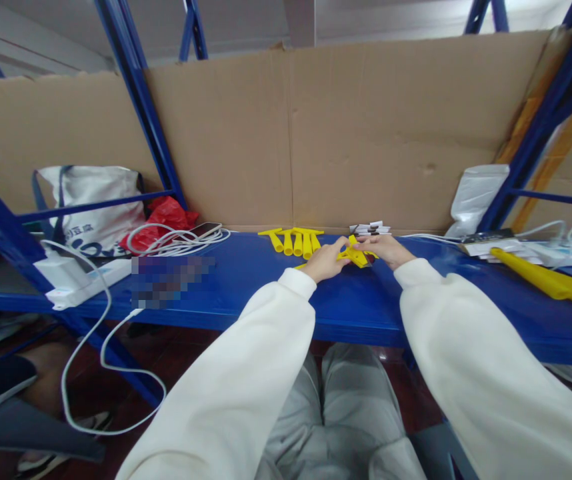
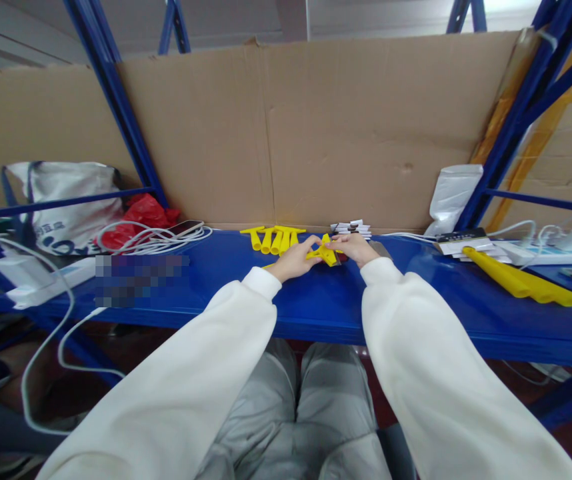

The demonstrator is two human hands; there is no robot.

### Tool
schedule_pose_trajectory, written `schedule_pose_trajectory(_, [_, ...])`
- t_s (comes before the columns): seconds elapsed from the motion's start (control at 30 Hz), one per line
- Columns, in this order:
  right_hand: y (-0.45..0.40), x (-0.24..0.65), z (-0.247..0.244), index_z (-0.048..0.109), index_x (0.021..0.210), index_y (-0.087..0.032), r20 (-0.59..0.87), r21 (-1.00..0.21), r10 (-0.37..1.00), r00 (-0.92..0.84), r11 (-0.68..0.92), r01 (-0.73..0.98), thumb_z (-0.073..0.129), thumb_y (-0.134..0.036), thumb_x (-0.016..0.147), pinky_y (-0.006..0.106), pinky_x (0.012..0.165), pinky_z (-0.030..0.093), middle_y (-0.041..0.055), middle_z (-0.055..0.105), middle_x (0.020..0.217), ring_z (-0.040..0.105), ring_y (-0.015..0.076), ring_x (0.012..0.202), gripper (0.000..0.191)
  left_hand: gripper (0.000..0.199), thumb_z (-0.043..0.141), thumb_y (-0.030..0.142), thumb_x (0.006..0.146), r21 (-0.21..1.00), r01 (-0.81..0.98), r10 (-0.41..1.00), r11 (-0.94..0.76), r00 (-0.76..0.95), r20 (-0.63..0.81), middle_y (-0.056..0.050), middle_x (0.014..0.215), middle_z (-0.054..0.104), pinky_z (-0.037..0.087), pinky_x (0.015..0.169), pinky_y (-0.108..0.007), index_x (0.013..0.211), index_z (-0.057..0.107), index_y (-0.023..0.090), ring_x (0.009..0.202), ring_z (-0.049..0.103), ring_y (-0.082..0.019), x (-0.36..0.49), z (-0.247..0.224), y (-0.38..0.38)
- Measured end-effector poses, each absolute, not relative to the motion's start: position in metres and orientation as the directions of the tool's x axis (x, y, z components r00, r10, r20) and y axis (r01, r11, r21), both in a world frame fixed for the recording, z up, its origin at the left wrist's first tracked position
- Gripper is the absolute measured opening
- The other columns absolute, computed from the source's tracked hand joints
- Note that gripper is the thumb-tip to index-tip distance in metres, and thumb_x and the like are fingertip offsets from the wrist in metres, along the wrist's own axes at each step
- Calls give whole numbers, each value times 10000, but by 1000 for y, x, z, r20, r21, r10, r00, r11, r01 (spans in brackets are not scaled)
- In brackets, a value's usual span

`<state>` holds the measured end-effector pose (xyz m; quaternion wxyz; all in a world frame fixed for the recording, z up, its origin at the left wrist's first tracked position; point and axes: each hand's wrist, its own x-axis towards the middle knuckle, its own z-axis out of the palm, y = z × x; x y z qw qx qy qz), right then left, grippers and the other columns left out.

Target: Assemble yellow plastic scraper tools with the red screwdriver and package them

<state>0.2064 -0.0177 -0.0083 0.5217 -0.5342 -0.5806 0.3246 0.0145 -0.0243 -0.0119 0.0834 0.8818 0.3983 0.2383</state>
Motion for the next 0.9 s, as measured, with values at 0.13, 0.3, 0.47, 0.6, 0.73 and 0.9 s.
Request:
schedule_pose_trajectory(0.13, [-18, 205, -7, 563, 467, -198, 283, -924, 950, 135, 232, 303, 933, -225, 511, 307, 754, 558, 32, 679, 706, 674, 209, 834, 373, 339, 577, 263, 955, 322, 660, 732, -679, 577, 361, -59, 1132, 752, 528, 890, -346, 1293, 564, 245, 1042, 709, -254, 14, -12, -25])
schedule_pose_trajectory(0.3, [-23, 202, -7, 582, 521, -206, 259, -927, 954, 149, 202, 317, 934, -252, 514, 238, 503, 446, -20, 588, 546, 540, 128, 553, 354, 322, 579, 247, 950, 331, 658, 734, -676, 566, 374, -54, 1093, 760, 522, 898, -335, 1270, 606, 240, 1035, 711, -251, 15, -11, -26])
schedule_pose_trajectory(0.47, [-21, 202, -8, 605, 604, -217, 300, -919, 931, 210, 222, 327, 905, -259, 538, 240, 508, 460, -34, 602, 579, 542, 131, 564, 310, 288, 573, 236, 956, 354, 637, 727, -684, 562, 394, -62, 1102, 762, 524, 897, -331, 1238, 625, 225, 1023, 710, -243, 14, -11, -25])
schedule_pose_trajectory(0.6, [-12, 218, -8, 626, 661, -209, 395, -876, 867, 304, 256, 410, 831, -221, 640, 334, 789, 556, 18, 685, 770, 644, 174, 773, 206, 252, 557, 222, 964, 368, 627, 725, -687, 549, 416, -67, 1125, 761, 528, 913, -332, 1204, 634, 212, 1032, 707, -233, 15, -13, -22])
schedule_pose_trajectory(0.73, [-8, 252, -12, 703, 725, -215, 488, -694, 779, 394, 73, 716, 733, -165, 718, 516, 1021, 476, 100, 713, 1011, 613, 312, 1119, 59, 235, 564, 209, 960, 370, 626, 725, -686, 549, 415, -89, 1157, 758, 527, 949, -353, 1175, 655, 188, 1067, 704, -248, 15, -13, -21])
schedule_pose_trajectory(0.9, [-10, 283, -24, 784, 806, -223, 415, -491, 813, 409, -178, 853, 714, -139, 737, 725, 1095, 287, 179, 662, 1211, 443, 446, 1322, 130, 208, 584, 185, 943, 383, 620, 728, -684, 548, 412, -89, 1216, 747, 516, 988, -359, 1130, 674, 198, 1158, 679, -260, 14, -11, -22])
